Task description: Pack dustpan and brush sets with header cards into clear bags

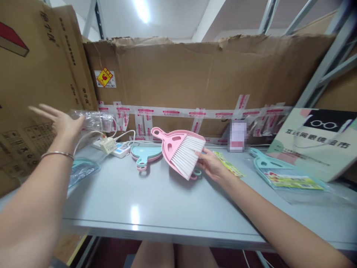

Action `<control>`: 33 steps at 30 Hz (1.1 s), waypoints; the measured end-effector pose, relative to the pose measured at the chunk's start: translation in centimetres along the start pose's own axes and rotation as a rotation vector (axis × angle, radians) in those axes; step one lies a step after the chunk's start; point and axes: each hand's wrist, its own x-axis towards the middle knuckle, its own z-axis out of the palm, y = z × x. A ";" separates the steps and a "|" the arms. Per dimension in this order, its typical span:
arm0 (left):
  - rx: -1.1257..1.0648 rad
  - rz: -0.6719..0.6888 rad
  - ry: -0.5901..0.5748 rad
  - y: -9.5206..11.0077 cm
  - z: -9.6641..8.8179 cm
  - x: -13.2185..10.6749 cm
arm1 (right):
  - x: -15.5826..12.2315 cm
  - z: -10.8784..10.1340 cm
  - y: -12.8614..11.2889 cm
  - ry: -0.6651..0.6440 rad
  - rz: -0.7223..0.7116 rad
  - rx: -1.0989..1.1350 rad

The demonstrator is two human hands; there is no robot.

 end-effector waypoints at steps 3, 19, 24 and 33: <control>0.213 0.230 0.104 4.0 0.0 -4.0 | -0.1 0.2 -0.1 0.000 0.008 0.021; -1.266 -0.058 -0.970 11.1 3.6 -15.2 | -1.7 1.2 -1.9 -0.288 -0.060 -0.170; -1.244 0.084 -0.956 11.7 3.0 -15.6 | -2.2 3.7 -4.4 -0.115 -0.866 -0.699; -1.064 0.243 -0.677 13.1 1.9 -16.6 | -1.7 9.0 -6.7 -0.514 -1.047 -1.188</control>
